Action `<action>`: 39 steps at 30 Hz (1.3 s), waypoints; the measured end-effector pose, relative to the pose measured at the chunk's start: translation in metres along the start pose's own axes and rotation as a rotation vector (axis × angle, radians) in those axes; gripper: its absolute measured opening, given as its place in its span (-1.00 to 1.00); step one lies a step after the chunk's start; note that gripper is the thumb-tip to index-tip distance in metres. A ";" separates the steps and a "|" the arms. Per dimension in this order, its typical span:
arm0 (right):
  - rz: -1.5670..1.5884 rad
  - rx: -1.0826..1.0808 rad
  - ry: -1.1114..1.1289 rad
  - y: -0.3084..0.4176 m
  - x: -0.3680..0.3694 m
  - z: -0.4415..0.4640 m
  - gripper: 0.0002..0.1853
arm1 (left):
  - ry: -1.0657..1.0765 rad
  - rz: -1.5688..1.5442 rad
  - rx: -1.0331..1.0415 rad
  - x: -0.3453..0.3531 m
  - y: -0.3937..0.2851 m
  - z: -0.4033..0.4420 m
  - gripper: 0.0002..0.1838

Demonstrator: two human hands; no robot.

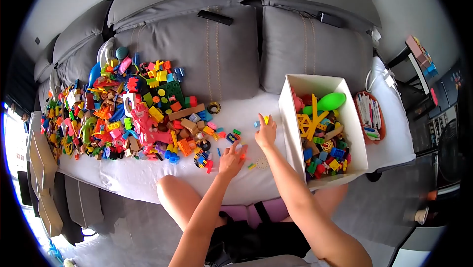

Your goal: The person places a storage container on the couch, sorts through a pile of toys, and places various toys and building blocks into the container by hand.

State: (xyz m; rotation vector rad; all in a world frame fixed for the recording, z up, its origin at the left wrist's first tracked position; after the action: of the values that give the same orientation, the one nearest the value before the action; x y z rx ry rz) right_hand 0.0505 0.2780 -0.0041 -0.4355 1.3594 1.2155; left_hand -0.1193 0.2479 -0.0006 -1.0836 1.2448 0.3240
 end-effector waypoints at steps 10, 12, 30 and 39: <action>0.155 -0.133 0.125 0.012 0.011 -0.045 -0.71 | -0.300 -0.210 0.115 -0.004 0.005 -0.020 -0.70; 0.223 -0.154 0.186 0.026 0.002 -0.069 -0.67 | -0.357 -0.267 0.074 -0.007 0.008 -0.030 -0.72; 0.154 -0.021 -0.653 -0.025 -0.273 -0.087 -0.50 | -0.085 -1.432 0.193 -0.052 -0.202 0.031 -0.52; 0.415 -0.213 -0.475 0.025 -0.227 -0.105 -0.64 | -0.410 -0.307 -0.047 -0.010 -0.056 -0.005 -0.59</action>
State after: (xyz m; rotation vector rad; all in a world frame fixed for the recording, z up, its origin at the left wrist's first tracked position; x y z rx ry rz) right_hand 0.0298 0.1093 0.1809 0.0051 0.9341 1.6885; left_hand -0.0853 0.2191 0.0357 -1.1605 0.6989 0.3211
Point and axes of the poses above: each hand's wrist, its own z-axis towards the middle knuckle, its own x-axis out of the palm, y = z × x, the point moved 9 cm from there along z, towards the middle knuckle, and after that the axes turned 2 degrees about -x, right-handed, at the moved point
